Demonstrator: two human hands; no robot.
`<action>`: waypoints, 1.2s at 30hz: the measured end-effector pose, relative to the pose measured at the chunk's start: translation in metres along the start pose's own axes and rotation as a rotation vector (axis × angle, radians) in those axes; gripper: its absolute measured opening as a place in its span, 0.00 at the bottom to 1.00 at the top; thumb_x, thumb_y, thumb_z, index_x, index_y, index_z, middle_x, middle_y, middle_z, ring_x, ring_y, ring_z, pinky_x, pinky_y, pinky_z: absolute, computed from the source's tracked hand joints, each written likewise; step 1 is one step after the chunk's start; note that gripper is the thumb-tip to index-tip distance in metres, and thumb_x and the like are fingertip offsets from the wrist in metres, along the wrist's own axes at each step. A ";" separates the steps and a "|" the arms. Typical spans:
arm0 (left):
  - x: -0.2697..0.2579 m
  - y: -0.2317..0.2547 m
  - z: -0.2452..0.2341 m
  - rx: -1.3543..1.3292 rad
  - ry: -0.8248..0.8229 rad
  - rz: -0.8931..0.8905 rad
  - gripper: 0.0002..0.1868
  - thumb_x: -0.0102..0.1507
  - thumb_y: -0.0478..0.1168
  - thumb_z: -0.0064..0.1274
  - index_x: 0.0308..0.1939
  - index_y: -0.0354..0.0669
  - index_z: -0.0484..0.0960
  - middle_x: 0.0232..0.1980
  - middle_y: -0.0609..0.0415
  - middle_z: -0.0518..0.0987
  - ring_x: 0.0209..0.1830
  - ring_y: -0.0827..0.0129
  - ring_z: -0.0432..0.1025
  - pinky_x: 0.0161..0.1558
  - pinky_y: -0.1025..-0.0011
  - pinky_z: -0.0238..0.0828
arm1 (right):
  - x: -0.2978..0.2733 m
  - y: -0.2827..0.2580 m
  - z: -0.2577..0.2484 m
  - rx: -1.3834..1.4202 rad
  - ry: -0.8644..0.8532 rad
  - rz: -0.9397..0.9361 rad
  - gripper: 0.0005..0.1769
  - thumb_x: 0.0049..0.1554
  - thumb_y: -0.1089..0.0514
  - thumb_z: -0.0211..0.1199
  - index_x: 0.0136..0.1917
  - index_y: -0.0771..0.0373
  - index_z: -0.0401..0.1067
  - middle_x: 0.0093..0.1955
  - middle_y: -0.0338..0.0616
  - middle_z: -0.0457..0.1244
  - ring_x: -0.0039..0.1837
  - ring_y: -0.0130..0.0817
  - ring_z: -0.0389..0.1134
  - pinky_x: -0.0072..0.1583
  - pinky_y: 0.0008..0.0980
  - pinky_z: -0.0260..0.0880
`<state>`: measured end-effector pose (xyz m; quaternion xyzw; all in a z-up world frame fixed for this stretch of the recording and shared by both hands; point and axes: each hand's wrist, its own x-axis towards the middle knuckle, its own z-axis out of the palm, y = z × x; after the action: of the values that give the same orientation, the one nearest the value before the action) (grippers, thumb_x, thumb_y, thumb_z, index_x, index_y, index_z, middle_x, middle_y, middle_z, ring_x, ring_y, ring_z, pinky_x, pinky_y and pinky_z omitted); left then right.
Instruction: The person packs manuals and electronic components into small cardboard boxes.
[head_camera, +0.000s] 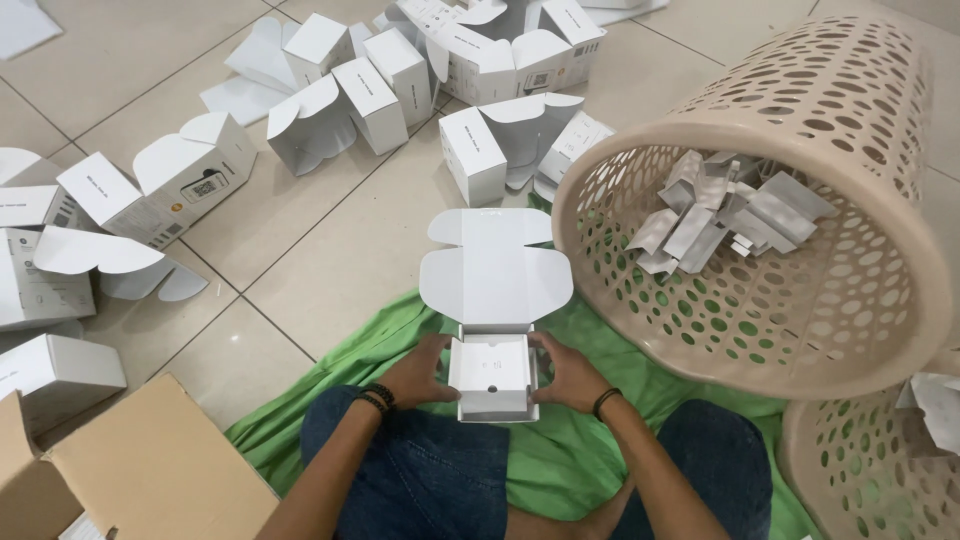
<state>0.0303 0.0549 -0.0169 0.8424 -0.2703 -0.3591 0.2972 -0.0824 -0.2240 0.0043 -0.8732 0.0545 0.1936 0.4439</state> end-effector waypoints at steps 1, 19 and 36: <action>-0.004 0.006 0.004 0.004 -0.005 -0.022 0.55 0.48 0.54 0.68 0.74 0.42 0.58 0.71 0.45 0.65 0.59 0.56 0.72 0.60 0.61 0.73 | -0.003 0.001 0.003 -0.049 -0.016 0.032 0.58 0.37 0.57 0.81 0.75 0.56 0.55 0.69 0.46 0.64 0.63 0.42 0.68 0.65 0.39 0.70; 0.000 0.012 0.008 0.234 -0.030 0.010 0.62 0.47 0.60 0.73 0.77 0.45 0.53 0.77 0.46 0.54 0.73 0.50 0.61 0.67 0.57 0.66 | -0.015 0.031 0.021 -0.233 0.076 -0.151 0.62 0.43 0.52 0.75 0.82 0.56 0.42 0.84 0.49 0.44 0.81 0.49 0.47 0.78 0.40 0.50; -0.012 0.043 0.043 0.603 0.172 -0.112 0.63 0.48 0.54 0.73 0.78 0.41 0.50 0.78 0.41 0.53 0.73 0.50 0.56 0.61 0.48 0.67 | -0.027 0.006 0.063 -0.440 0.407 -0.177 0.43 0.44 0.60 0.72 0.71 0.62 0.62 0.78 0.56 0.49 0.72 0.54 0.58 0.67 0.45 0.66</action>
<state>-0.0199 0.0208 -0.0056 0.9334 -0.2917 -0.2059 0.0355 -0.1269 -0.1795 -0.0231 -0.9706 0.0230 -0.0173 0.2391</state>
